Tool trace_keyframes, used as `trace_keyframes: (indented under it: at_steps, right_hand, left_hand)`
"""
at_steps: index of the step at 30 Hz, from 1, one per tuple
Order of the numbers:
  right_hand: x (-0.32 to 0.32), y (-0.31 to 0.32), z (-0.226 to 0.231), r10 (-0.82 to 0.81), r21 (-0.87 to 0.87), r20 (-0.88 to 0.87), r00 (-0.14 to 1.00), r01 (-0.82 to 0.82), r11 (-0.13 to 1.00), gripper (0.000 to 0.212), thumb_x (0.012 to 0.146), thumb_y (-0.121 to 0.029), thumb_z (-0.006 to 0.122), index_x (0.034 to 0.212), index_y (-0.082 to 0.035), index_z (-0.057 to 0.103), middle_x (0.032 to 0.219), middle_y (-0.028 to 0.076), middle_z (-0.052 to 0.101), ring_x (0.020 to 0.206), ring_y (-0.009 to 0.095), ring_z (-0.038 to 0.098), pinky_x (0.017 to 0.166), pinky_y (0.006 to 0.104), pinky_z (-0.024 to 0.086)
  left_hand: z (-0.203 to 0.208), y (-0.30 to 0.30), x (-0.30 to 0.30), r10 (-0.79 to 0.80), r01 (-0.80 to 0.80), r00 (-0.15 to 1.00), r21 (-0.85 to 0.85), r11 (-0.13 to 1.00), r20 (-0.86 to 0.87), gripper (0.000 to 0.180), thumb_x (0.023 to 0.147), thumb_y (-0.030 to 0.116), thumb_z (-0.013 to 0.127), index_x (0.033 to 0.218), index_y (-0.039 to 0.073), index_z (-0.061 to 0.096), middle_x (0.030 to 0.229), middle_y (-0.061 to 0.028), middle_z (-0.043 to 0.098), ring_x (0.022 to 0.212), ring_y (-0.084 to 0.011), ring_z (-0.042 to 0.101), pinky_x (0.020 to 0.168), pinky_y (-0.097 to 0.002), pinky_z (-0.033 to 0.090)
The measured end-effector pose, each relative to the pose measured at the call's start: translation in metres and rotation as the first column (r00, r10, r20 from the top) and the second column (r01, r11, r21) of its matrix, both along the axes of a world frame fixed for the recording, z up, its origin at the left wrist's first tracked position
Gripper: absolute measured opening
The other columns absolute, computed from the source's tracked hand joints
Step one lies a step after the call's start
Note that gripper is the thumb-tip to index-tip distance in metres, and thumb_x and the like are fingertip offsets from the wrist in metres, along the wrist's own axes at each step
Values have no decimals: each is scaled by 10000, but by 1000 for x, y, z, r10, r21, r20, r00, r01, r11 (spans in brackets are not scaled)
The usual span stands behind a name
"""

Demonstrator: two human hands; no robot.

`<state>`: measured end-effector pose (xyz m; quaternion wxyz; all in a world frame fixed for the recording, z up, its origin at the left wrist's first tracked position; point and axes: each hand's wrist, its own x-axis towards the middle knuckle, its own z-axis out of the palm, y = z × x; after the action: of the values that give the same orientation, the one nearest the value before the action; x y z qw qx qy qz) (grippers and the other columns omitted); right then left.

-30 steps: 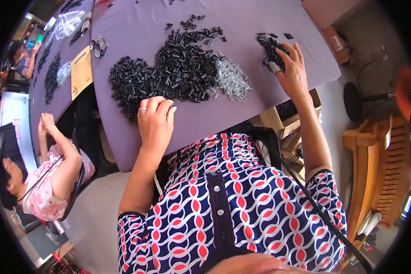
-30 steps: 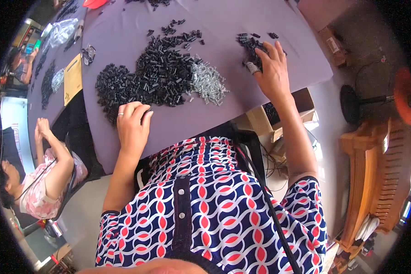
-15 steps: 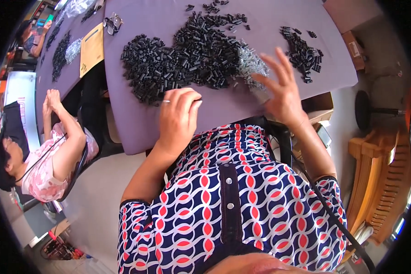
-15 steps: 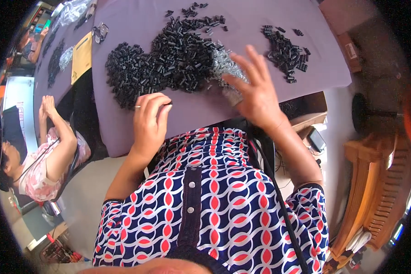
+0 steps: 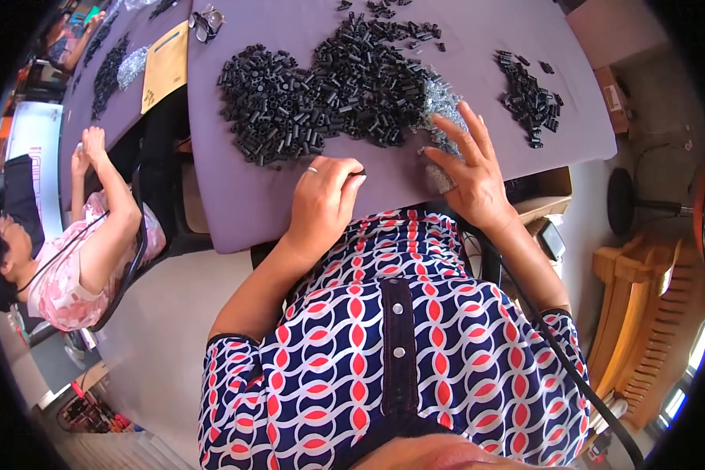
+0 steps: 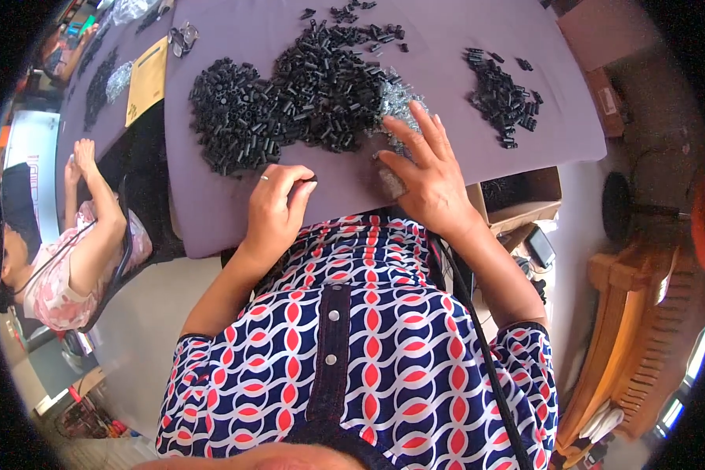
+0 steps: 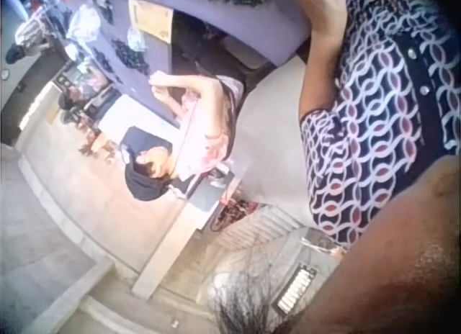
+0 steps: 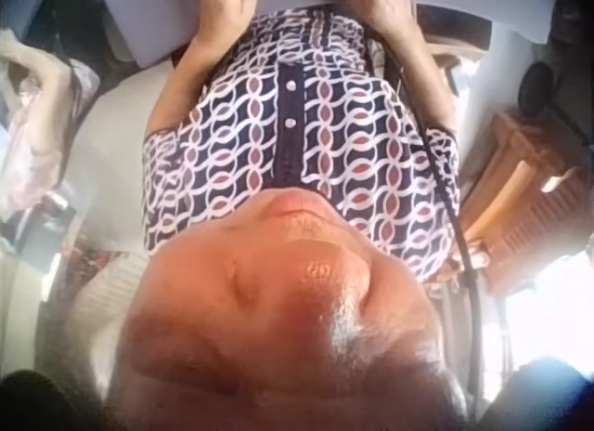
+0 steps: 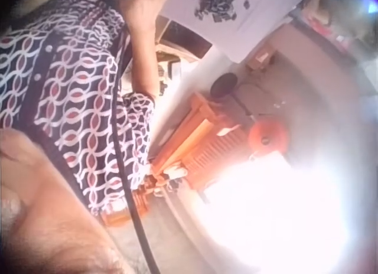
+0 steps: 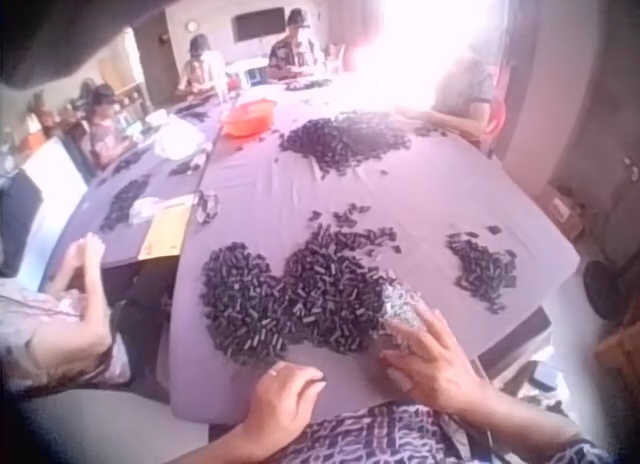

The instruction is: Sorting small black plastic components and placing them into a small clear plastic bag.

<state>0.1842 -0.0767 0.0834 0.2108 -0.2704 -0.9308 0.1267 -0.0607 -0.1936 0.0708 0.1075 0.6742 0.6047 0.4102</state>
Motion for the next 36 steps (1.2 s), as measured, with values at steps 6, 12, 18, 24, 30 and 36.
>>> trace_keyframes:
  at_steps: [6,12,18,24,30,36]
  right_hand:
    - [-16,2,-3,-31,7,54,998,30,1000,440,730,-13,710,1165,-83,735,1543,135,449,1520,427,244,1202,610,263]
    - [-23,-8,-1,-67,42,81,994,64,997,383,809,-124,763,1190,-101,728,1548,133,442,1518,420,250,1210,595,255]
    - [-1,-17,-2,-81,6,55,995,81,997,435,688,-24,722,1120,-73,741,1527,132,466,1516,402,271,1206,597,275]
    - [-3,-8,5,-90,-39,-50,995,88,995,418,640,78,697,1033,-55,749,1512,129,489,1512,408,281,1200,553,319]
    - [-3,-3,8,-56,10,11,998,56,998,131,786,-37,733,908,-38,687,1440,128,526,1485,403,318,1177,577,336]
    - [-2,-8,26,-131,-414,-147,980,59,908,252,761,108,656,974,-26,644,1165,101,642,1163,305,597,999,386,492]
  left_hand:
    - [-3,0,-4,1,-1,1000,-7,1000,-14,136,872,14,715,990,18,648,916,-119,683,834,-303,652,729,-387,519]
    - [-7,-3,-5,2,-1,1000,-22,1000,8,144,862,20,726,984,22,650,912,-115,684,834,-293,652,724,-381,522]
    - [-8,-4,-7,-12,12,1000,-2,1000,4,133,860,40,706,965,42,625,900,-112,678,840,-327,637,731,-428,507]
    - [-6,0,0,-7,7,1000,-9,1000,5,145,856,18,728,975,21,646,917,-107,691,844,-299,652,735,-382,522]
    - [1,3,11,17,-17,1000,-13,1000,-15,128,860,15,714,971,25,653,937,-115,688,889,-313,646,796,-399,517]
    - [9,9,10,76,-64,967,56,996,-244,187,866,54,692,1052,53,687,1108,-94,650,1009,-315,606,862,-418,496]
